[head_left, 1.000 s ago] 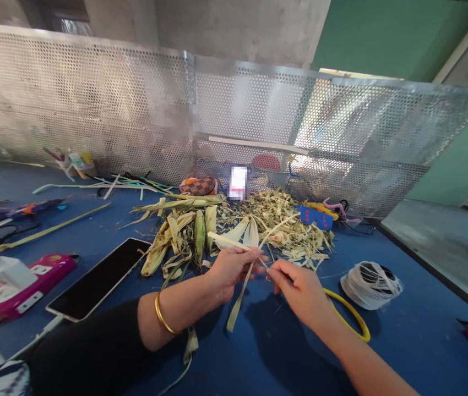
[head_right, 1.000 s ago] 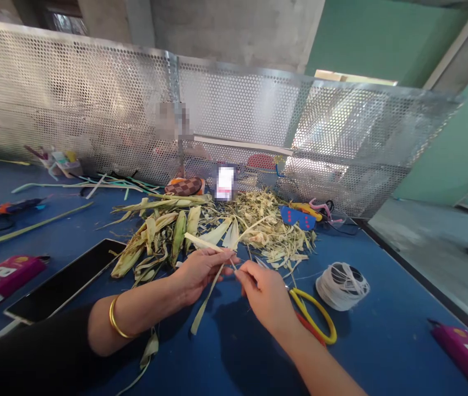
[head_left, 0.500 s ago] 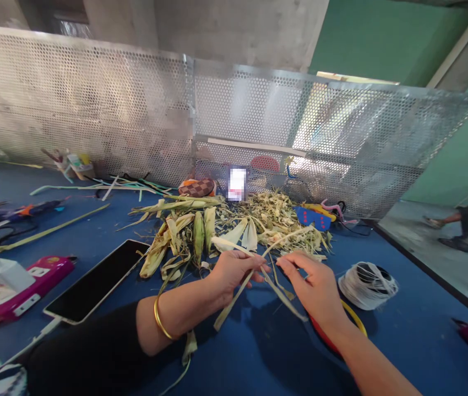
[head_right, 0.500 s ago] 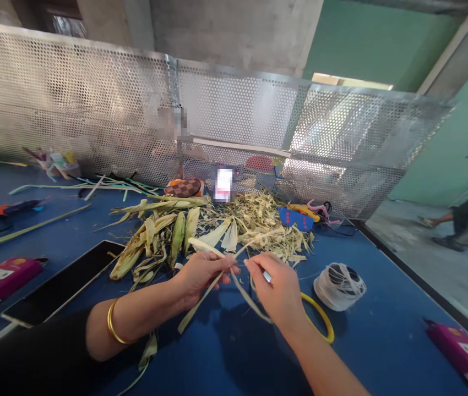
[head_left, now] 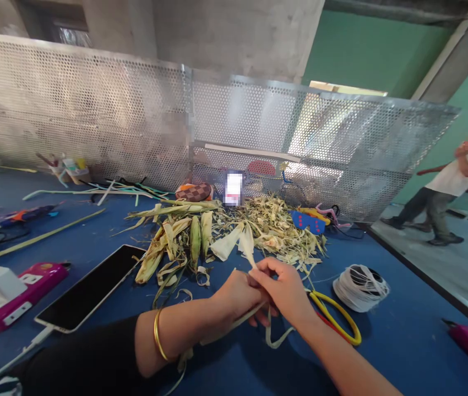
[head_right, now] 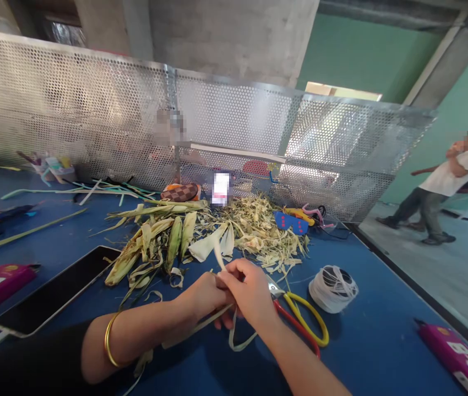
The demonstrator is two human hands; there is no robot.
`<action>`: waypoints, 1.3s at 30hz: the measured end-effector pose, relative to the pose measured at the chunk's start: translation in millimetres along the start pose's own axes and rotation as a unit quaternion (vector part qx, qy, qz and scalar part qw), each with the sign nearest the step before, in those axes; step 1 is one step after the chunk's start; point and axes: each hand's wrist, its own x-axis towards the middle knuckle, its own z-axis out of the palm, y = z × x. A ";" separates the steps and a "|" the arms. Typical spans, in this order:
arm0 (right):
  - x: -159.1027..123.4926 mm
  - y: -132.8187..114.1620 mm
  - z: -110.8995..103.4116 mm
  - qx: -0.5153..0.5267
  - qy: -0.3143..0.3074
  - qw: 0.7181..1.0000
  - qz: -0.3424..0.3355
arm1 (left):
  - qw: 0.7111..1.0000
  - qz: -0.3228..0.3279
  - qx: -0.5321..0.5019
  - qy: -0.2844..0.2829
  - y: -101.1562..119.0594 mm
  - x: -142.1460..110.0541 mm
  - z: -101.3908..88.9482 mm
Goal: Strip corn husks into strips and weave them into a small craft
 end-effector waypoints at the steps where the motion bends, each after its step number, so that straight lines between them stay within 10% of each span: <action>1: -2.1 -0.9 -1.7 0.009 0.027 1.000 -0.009 | 1.000 -0.010 -0.016 -0.009 -0.2 0.0 -1.8; 6: -19.3 -2.6 -13.7 -0.090 0.174 0.964 -0.177 | 0.988 -0.078 -0.133 0.007 5.6 4.1 -17.6; 10: -27.3 0.8 -11.9 -0.200 0.153 0.921 -0.298 | 0.971 -0.066 -0.229 0.021 18.0 8.7 -28.1; 30: -22.9 -4.6 9.1 -0.377 0.101 0.809 -0.439 | 0.944 0.053 -0.323 0.041 11.2 10.0 -20.2; 34: -21.1 -1.7 10.9 -0.339 0.086 0.831 -0.433 | 0.953 0.059 -0.295 0.046 3.1 8.5 -17.6; 39: -15.6 10.0 -2.7 -0.086 0.204 0.941 -0.255 | 0.969 0.061 -0.234 0.058 12.8 2.3 -18.8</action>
